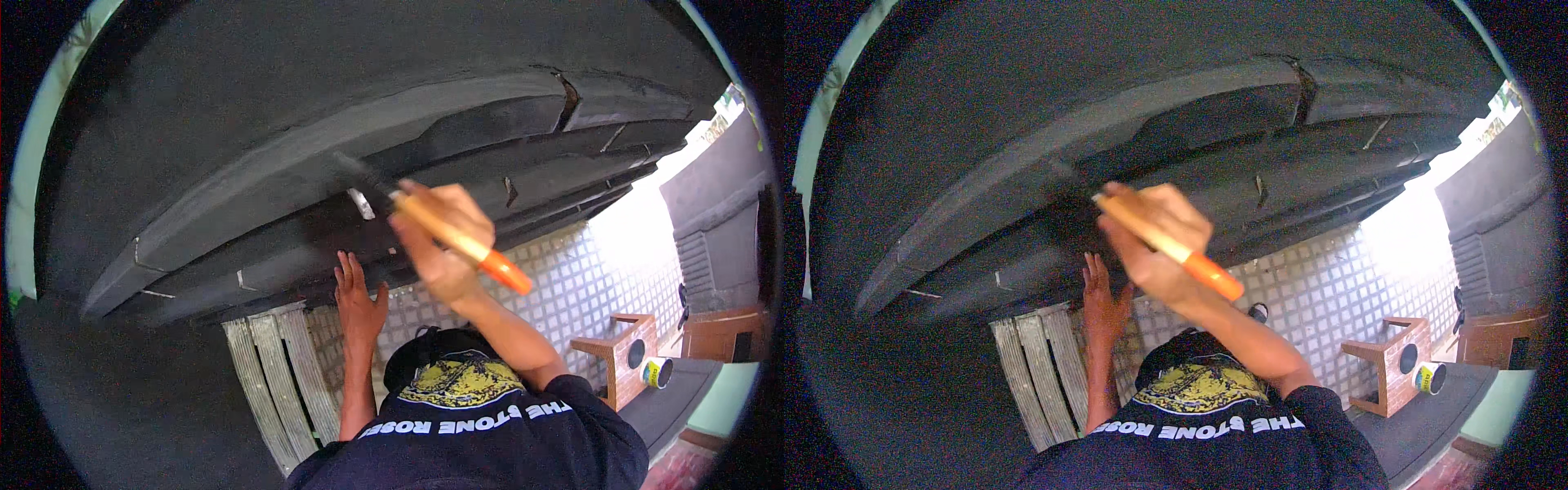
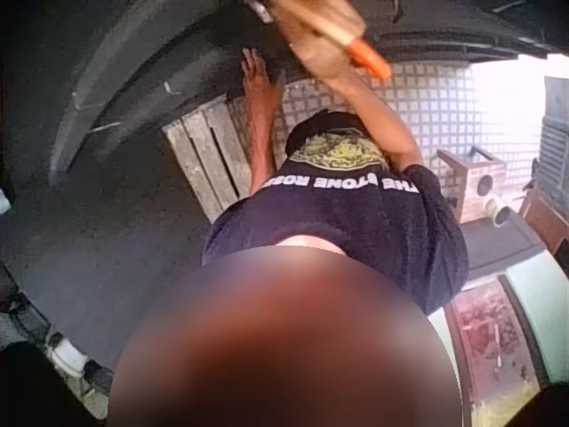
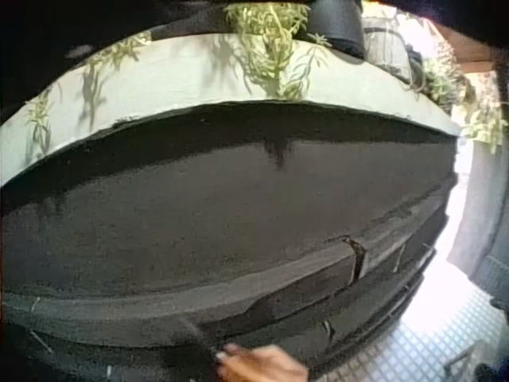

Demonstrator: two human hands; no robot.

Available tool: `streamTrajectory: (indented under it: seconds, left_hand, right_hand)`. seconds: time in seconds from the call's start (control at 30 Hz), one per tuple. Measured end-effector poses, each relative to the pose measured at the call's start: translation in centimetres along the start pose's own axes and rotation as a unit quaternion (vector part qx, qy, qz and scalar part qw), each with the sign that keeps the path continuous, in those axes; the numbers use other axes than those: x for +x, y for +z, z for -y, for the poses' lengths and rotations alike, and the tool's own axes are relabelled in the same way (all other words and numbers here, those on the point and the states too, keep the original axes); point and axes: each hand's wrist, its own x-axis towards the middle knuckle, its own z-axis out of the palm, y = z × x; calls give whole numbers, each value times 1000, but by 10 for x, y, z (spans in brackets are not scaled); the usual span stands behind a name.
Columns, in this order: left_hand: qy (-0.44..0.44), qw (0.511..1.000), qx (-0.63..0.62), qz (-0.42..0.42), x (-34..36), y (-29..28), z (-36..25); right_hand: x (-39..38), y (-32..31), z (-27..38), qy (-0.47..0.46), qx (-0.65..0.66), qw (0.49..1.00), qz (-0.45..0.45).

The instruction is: Painting the underside of a ceiling structure with black paint.

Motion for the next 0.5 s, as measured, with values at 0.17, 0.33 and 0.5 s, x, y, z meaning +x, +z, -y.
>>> streamTrajectory:
  seconds: [0.17, 0.33, 0.5]
  left_hand:
    - [-4, 1000, -16, -14, -2, 4, 0]
    - [-9, 999, -28, -18, -2, 3, -3]
    - [-16, 999, -37, -23, -3, 6, 2]
  right_hand:
    - [15, -69, -29, 103, -92, 985, -101]
    - [42, -151, -59, 118, -157, 944, -264]
    - [30, -139, -51, 73, -174, 949, -253]
